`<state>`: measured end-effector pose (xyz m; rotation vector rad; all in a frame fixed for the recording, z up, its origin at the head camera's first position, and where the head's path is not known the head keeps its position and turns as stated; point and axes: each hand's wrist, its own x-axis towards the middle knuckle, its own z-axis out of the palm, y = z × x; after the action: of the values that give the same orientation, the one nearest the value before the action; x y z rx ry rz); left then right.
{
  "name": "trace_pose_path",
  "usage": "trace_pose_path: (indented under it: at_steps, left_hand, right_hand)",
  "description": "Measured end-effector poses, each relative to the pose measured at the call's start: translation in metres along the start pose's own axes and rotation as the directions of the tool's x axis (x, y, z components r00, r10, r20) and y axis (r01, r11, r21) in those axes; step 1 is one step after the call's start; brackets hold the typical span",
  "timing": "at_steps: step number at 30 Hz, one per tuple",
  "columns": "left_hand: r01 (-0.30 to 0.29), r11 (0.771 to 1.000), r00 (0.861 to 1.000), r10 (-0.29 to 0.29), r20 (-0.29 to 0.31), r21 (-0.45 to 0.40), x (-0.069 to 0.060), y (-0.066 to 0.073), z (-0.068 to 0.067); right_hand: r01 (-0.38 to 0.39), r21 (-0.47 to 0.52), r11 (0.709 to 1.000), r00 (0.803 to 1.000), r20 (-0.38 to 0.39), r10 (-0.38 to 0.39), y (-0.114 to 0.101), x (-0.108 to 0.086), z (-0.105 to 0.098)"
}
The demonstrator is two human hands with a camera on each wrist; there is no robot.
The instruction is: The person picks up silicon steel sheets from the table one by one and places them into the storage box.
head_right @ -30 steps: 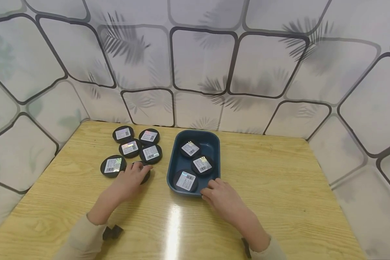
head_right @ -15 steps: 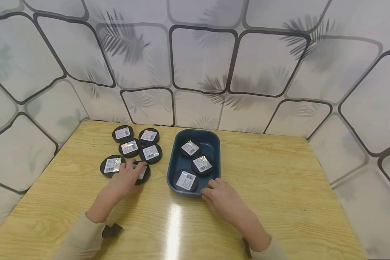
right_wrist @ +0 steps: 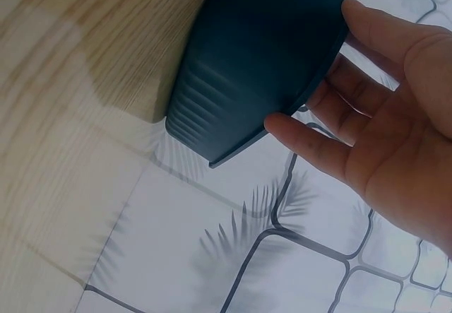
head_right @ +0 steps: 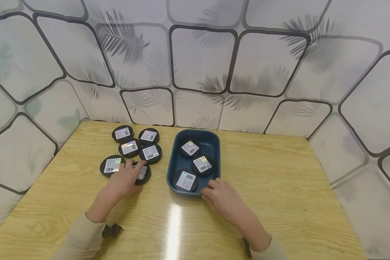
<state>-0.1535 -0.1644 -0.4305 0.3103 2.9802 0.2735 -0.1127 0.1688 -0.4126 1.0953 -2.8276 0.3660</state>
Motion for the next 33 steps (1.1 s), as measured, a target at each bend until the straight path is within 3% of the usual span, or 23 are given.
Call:
trace_pose_path:
  at_steps: [33]
  left_hand:
    - [-0.024, 0.999, 1.000, 0.024, -0.004, 0.031, -0.0006, -0.0008, 0.0003]
  right_hand:
    - [0.017, -0.001, 1.000, 1.000, -0.015, -0.017, 0.0007, 0.0001, -0.0017]
